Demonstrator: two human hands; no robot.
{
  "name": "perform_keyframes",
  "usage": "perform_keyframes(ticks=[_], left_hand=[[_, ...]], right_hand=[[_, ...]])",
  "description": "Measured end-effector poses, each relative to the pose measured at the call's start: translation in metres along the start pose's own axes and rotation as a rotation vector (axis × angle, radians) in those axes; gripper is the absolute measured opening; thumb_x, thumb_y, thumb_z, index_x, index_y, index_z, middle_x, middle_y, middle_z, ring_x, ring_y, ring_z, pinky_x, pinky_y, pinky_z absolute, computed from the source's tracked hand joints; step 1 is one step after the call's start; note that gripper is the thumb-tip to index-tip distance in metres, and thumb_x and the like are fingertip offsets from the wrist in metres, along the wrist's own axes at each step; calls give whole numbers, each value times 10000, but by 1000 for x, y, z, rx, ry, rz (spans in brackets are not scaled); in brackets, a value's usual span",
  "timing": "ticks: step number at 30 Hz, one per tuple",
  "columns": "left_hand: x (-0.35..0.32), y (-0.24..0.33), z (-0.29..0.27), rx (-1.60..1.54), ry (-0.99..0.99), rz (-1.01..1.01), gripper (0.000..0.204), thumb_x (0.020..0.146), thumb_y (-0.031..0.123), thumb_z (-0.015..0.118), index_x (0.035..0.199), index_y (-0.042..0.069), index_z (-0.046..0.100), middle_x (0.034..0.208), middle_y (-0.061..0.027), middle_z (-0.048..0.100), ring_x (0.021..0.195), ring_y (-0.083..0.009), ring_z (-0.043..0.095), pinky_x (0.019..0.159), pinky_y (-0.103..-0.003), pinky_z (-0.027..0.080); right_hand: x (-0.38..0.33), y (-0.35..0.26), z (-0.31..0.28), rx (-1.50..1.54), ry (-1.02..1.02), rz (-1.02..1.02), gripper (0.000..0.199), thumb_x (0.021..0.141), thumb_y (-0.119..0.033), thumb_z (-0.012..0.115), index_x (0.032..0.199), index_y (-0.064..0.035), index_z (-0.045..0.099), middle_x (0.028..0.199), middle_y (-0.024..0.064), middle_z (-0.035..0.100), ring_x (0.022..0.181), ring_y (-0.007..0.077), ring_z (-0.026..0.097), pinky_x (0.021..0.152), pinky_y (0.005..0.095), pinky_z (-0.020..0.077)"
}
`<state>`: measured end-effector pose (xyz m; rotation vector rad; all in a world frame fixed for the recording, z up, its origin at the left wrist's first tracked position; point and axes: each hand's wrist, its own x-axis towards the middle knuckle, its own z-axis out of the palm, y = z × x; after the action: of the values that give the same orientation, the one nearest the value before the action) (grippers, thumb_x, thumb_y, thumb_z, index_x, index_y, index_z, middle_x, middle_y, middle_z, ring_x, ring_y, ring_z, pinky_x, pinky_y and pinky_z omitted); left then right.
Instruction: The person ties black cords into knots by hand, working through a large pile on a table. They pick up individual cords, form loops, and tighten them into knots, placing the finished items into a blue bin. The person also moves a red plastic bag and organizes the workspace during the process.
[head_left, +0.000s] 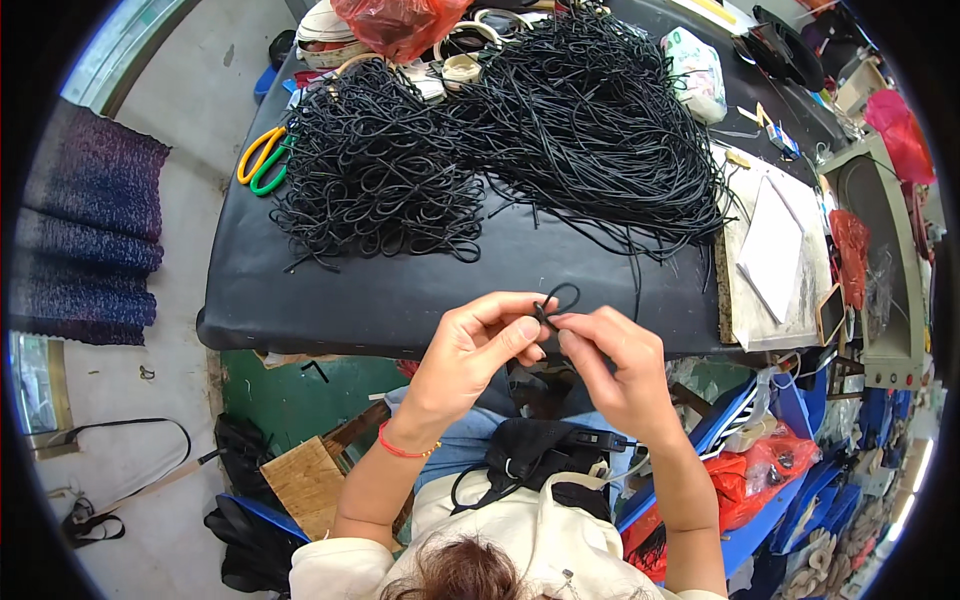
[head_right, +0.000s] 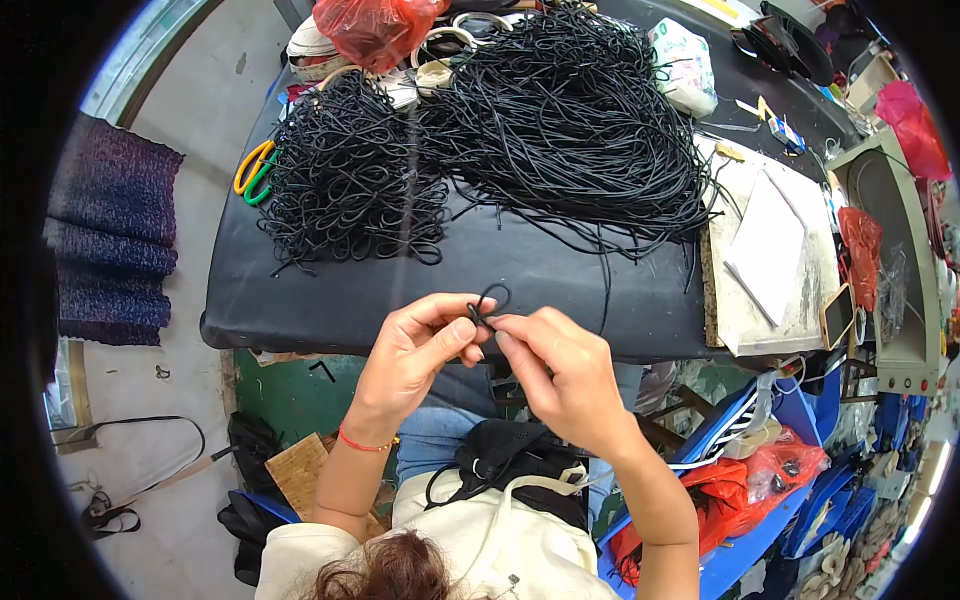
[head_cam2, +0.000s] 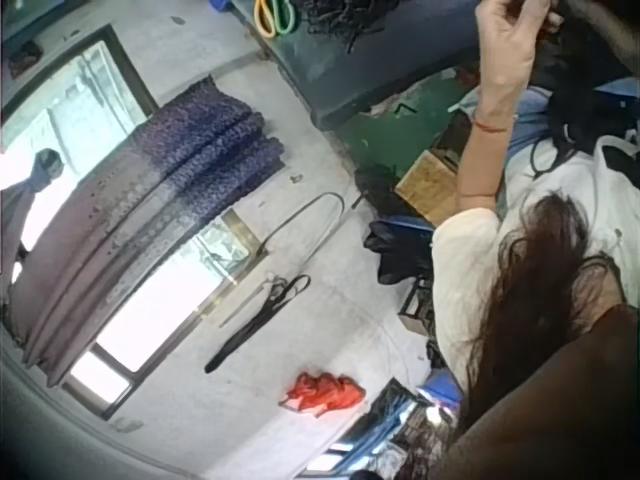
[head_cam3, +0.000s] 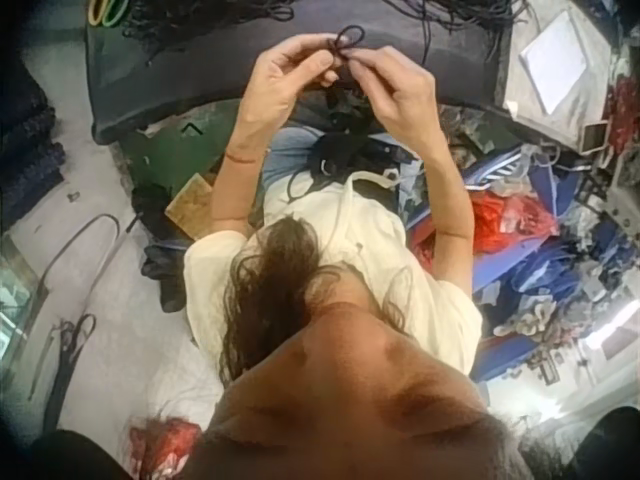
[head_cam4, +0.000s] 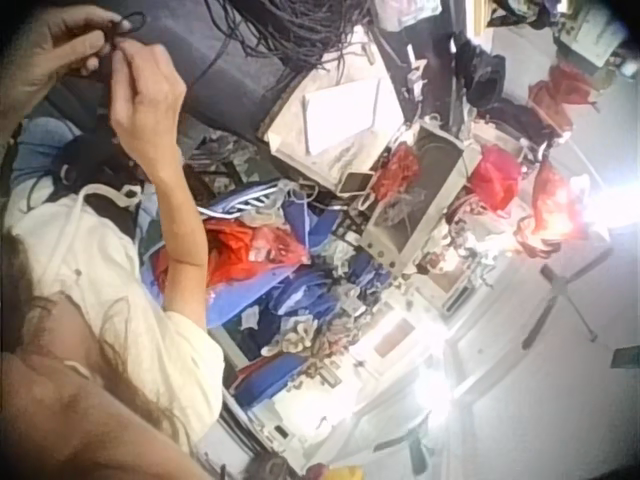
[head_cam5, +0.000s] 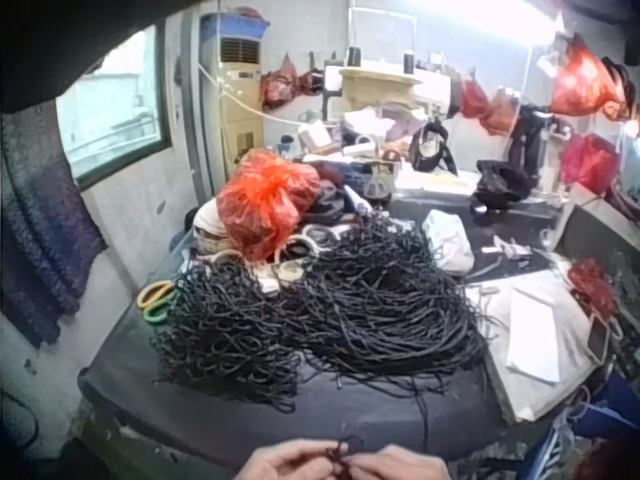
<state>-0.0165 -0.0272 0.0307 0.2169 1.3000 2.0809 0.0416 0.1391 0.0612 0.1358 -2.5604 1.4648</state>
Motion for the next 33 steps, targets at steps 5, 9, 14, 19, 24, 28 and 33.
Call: perform_keyframes(ticks=[5,9,14,19,24,28,33], left_hand=[[-1,-5,0,24,-1,86,191,882,64,573,1061,-4,577,893,-50,622,781,-92,578,707,-229,484],[-1,-7,5,15,70,94,168,866,39,585,1027,-9,581,904,-63,627,810,-98,591,731,-233,490],[-1,-10,3,-78,89,88,166,840,8,606,1002,-21,586,915,-80,633,833,-106,605,755,-233,500],[0,-15,8,-152,135,101,151,823,-24,616,972,-18,591,917,-76,630,847,-98,599,777,-233,497],[-3,-26,21,133,267,324,185,805,-32,628,967,-16,541,912,-70,622,861,-99,596,785,-232,487],[-6,-14,11,351,180,238,291,794,-24,631,1035,-4,469,890,-81,642,840,-102,606,769,-244,490],[-10,2,11,628,58,161,313,791,1,633,1058,-6,469,893,-89,664,851,-105,610,798,-254,485]], right_hand=[[-10,-1,2,697,-170,344,192,857,26,524,1026,12,613,862,78,648,769,104,615,645,240,504],[-10,3,6,716,-125,395,174,854,-28,589,1018,20,618,899,79,646,792,114,624,655,230,512],[-9,4,16,182,33,68,126,829,-37,633,930,31,602,807,52,618,669,77,590,568,221,483],[-8,1,26,90,187,115,110,826,-56,642,859,15,564,723,23,579,567,47,517,496,211,434],[-7,6,36,289,303,278,159,817,-103,671,836,-2,550,683,5,554,536,31,466,467,173,375],[5,12,19,153,171,196,175,822,-146,674,864,-1,584,687,-1,554,587,32,451,510,183,379],[3,14,12,653,21,483,150,839,-143,653,896,-10,614,778,6,600,696,41,514,631,197,428]])
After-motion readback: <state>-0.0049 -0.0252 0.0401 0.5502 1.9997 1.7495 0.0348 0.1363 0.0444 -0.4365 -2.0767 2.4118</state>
